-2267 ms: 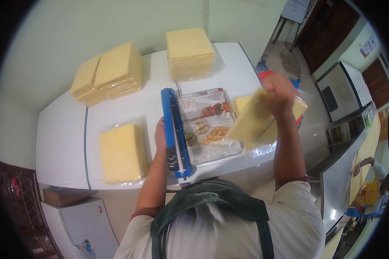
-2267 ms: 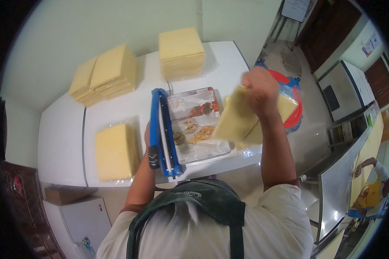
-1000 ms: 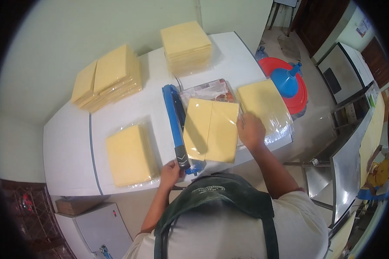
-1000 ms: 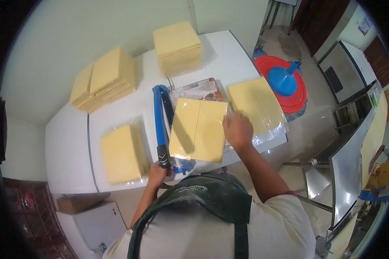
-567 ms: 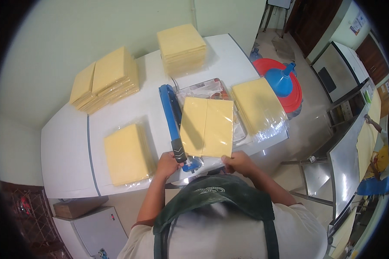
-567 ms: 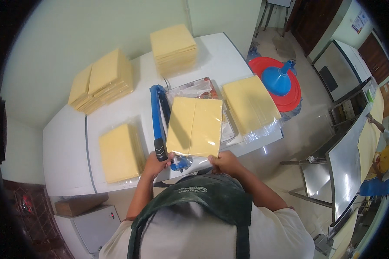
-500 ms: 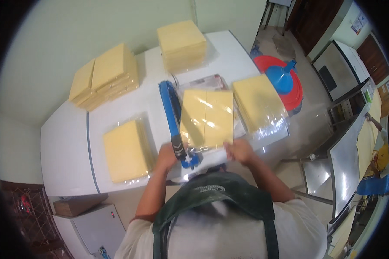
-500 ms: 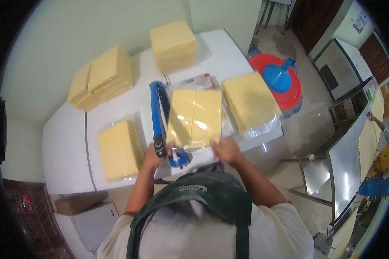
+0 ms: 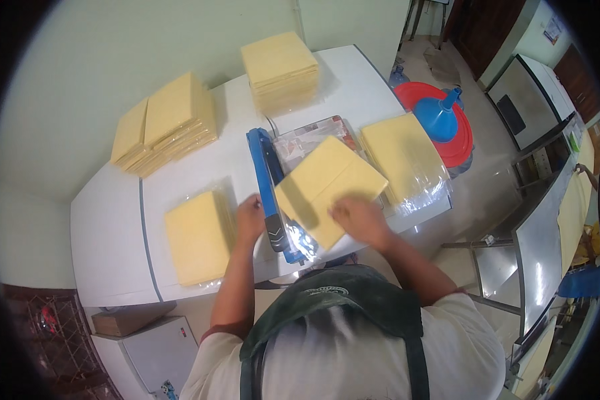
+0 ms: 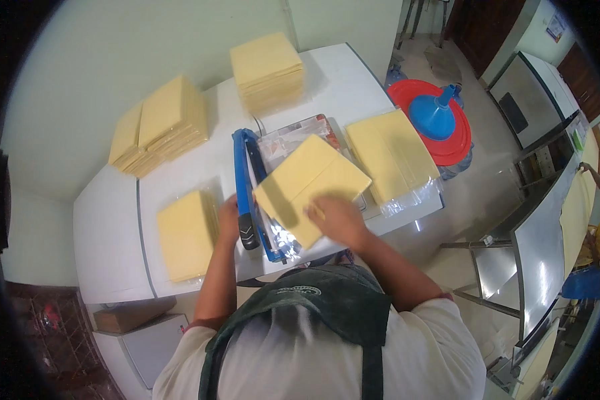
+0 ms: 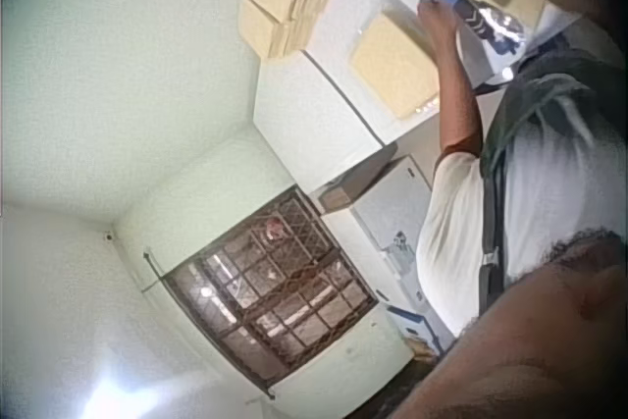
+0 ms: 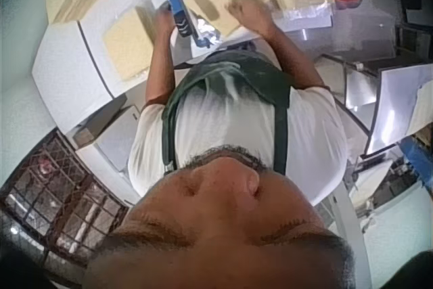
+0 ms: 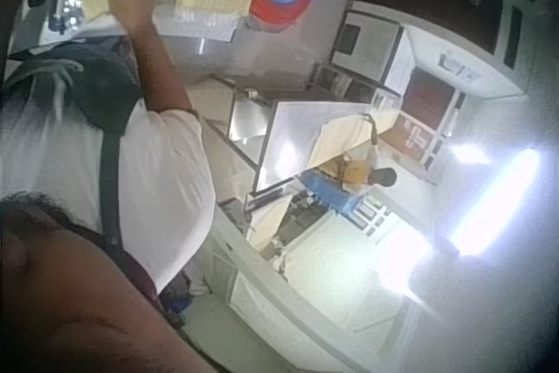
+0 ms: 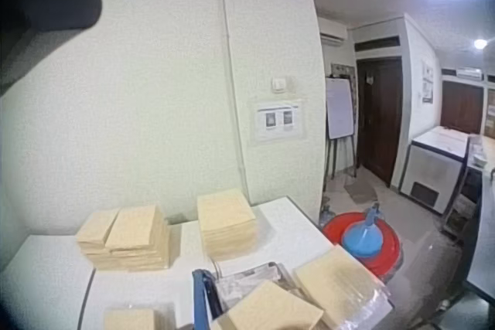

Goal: Seal plastic bags containing square slices of food using an impulse sealer.

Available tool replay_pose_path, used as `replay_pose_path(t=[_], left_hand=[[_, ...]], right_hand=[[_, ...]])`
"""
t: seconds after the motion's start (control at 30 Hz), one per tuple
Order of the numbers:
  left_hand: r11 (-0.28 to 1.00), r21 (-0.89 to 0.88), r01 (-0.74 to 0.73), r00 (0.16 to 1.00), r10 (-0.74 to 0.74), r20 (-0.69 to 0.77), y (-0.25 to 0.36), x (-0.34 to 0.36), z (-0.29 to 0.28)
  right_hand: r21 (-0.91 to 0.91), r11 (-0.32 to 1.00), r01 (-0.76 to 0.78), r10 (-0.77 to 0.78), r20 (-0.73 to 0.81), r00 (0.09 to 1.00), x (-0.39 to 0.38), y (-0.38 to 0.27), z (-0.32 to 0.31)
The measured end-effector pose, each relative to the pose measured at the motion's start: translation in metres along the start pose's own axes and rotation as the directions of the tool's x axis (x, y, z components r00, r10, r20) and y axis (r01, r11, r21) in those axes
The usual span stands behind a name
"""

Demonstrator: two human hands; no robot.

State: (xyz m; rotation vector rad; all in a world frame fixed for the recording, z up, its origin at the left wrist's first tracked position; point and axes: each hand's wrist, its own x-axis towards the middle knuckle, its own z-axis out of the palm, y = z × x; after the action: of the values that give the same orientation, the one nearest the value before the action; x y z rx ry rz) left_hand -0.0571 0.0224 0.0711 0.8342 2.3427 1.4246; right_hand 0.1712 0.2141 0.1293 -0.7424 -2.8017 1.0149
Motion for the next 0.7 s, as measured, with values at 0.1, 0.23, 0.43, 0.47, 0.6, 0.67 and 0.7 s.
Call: replay_pose_path(t=[0.1, 0.23, 0.43, 0.47, 0.6, 0.67, 0.7], left_hand=[[0.986, -0.113, 0.125, 0.99, -0.131, -0.044, 0.01, 0.038, 0.007], [0.953, -0.17, 0.25, 0.962, -0.264, -0.067, 0.016, 0.066, 0.011], [0.906, -0.349, 0.238, 0.951, -0.29, -0.105, 0.007, 0.073, 0.015], [0.933, -0.283, 0.224, 0.952, -0.271, -0.141, 0.008, 0.073, 0.016], [0.959, -0.217, 0.181, 0.957, -0.222, -0.185, 0.013, 0.074, 0.021], [0.967, -0.178, 0.182, 0.955, -0.217, -0.204, 0.01, 0.073, 0.022], [0.973, -0.139, 0.184, 0.952, -0.212, -0.222, 0.009, 0.073, 0.022]], right_hand=[[-0.38, 0.913, 0.15, -0.193, -0.076, 0.978, 0.06, 0.012, -0.011], [-0.48, 0.871, 0.104, -0.132, -0.024, 0.991, 0.086, 0.031, -0.002], [-0.499, 0.866, 0.039, -0.083, -0.067, 0.994, 0.09, 0.022, 0.01], [-0.494, 0.869, 0.033, -0.081, -0.075, 0.994, 0.09, 0.021, 0.011], [-0.475, 0.88, 0.017, -0.064, -0.083, 0.995, 0.089, 0.022, 0.009], [-0.479, 0.878, 0.016, -0.061, -0.078, 0.995, 0.089, 0.021, 0.009], [-0.484, 0.875, 0.014, -0.056, -0.073, 0.996, 0.09, 0.02, 0.009]])
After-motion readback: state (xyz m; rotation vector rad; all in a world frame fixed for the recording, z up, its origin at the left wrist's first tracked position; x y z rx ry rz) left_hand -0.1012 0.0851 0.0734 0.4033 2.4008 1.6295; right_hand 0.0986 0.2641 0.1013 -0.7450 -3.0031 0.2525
